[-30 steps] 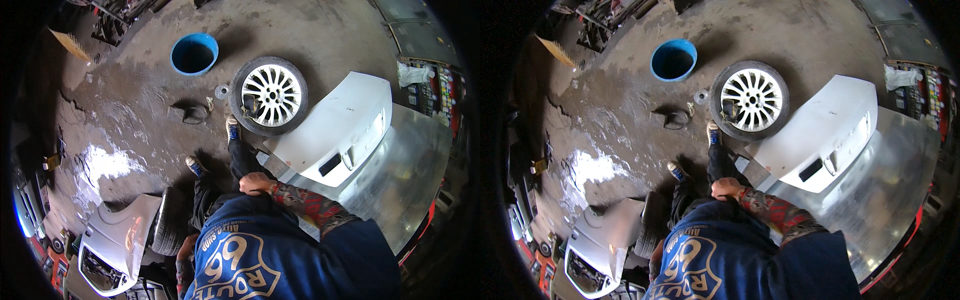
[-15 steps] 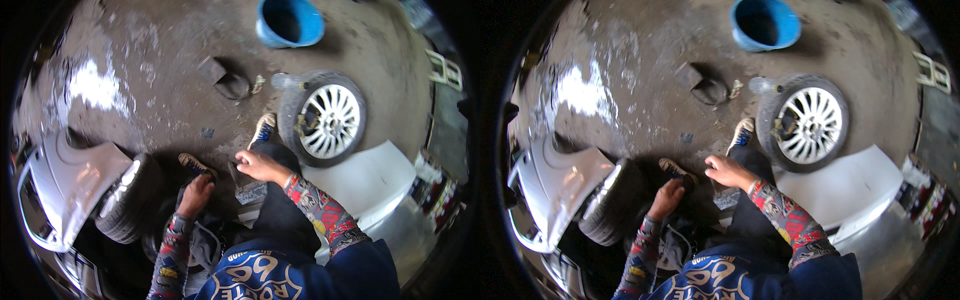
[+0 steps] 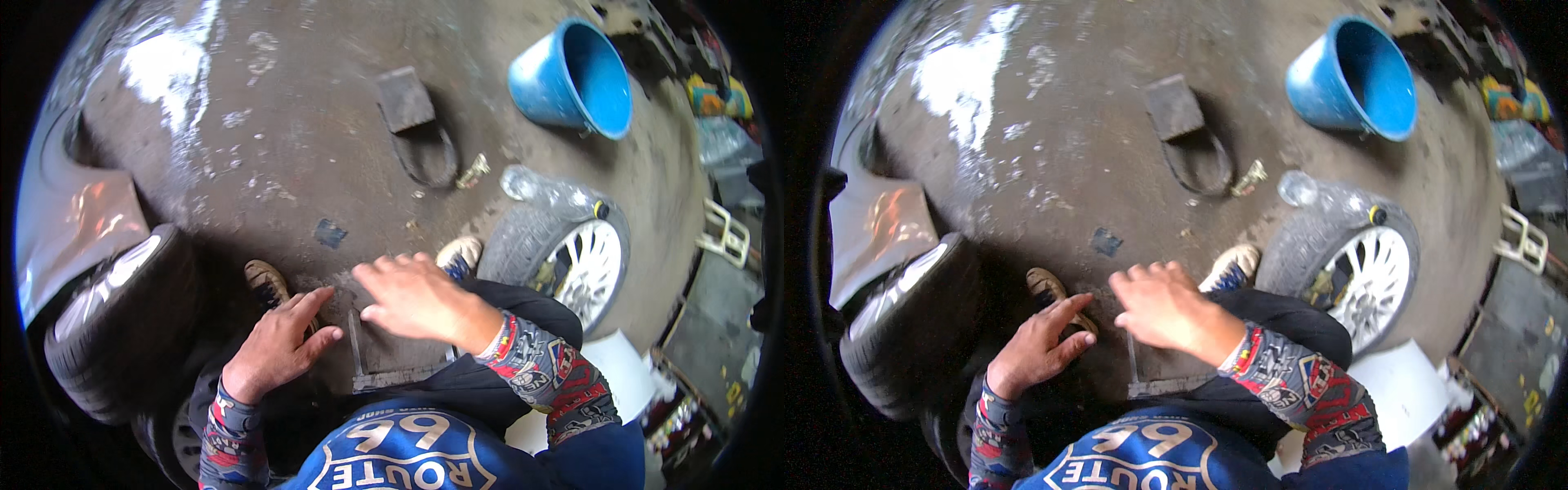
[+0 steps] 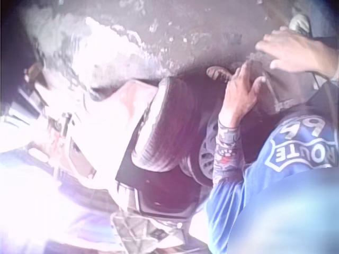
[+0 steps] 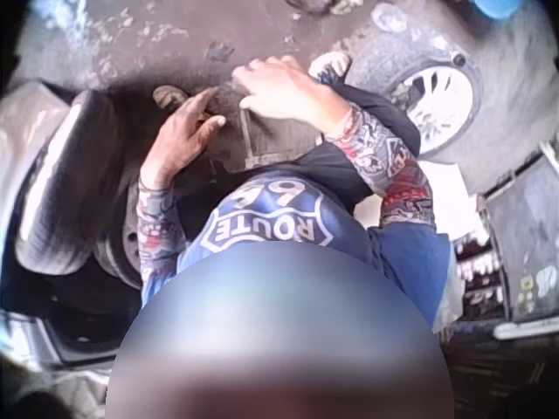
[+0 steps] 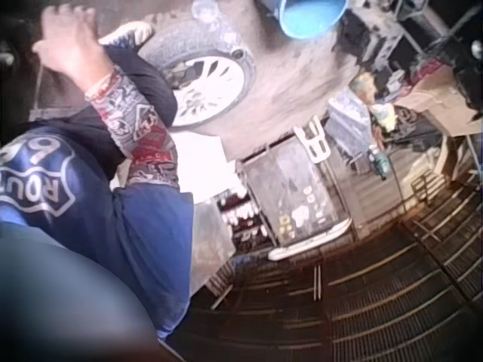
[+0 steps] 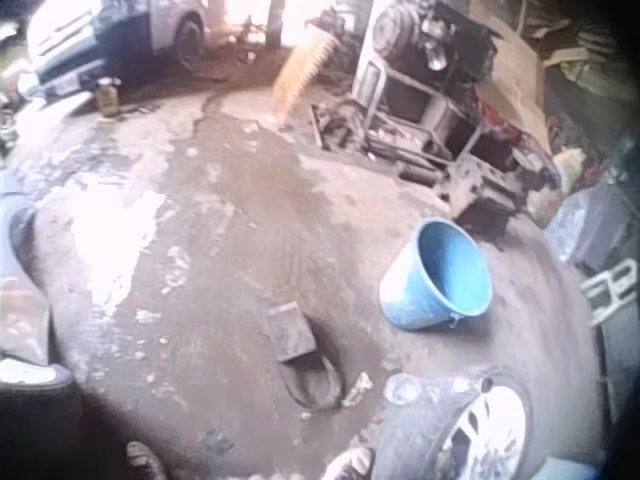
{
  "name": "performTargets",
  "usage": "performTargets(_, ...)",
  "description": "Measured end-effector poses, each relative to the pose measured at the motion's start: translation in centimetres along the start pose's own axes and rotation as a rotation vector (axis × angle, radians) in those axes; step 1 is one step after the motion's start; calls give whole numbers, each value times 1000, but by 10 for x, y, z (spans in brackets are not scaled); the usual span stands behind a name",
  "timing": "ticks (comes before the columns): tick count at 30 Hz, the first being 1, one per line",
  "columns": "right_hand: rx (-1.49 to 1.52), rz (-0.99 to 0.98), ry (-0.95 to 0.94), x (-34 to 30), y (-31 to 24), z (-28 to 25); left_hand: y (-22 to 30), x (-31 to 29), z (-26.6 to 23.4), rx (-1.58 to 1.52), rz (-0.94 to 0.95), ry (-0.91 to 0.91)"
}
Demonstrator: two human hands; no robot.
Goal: The person sits on the floor and cleans a car tire with a sponge and water. They pour water from a plastic bottle onto the tire and scrub the rim and sidewall with a sponge, then rinse and wipe the tire.
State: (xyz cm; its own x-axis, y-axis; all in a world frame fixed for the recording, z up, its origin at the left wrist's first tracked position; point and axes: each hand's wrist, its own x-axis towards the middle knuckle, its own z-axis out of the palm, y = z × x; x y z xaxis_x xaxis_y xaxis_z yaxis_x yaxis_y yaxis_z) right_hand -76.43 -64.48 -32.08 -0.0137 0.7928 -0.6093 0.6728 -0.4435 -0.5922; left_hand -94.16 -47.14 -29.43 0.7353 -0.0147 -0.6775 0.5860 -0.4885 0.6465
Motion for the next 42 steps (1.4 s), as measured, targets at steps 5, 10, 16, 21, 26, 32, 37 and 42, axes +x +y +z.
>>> performTargets(5,-116,-105,250,-7,6,-14,7,-19,6,588,-141,174)
performTargets(10,-111,-103,332,-33,21,-5,3,-15,37,538,-3,196)
performTargets(16,-138,56,353,-50,32,3,19,-26,47,500,-12,240)
performTargets(21,156,125,429,-66,24,8,21,-25,38,487,15,398)
performTargets(26,414,124,415,-69,15,20,25,-49,31,419,91,471)
performTargets(32,556,115,370,-55,-17,32,0,-119,-5,268,406,1094)
performTargets(37,468,-51,381,-4,-75,23,-64,-185,-49,219,200,1974)
performTargets(42,335,-352,378,114,-185,8,-153,-239,-74,444,-279,2177)
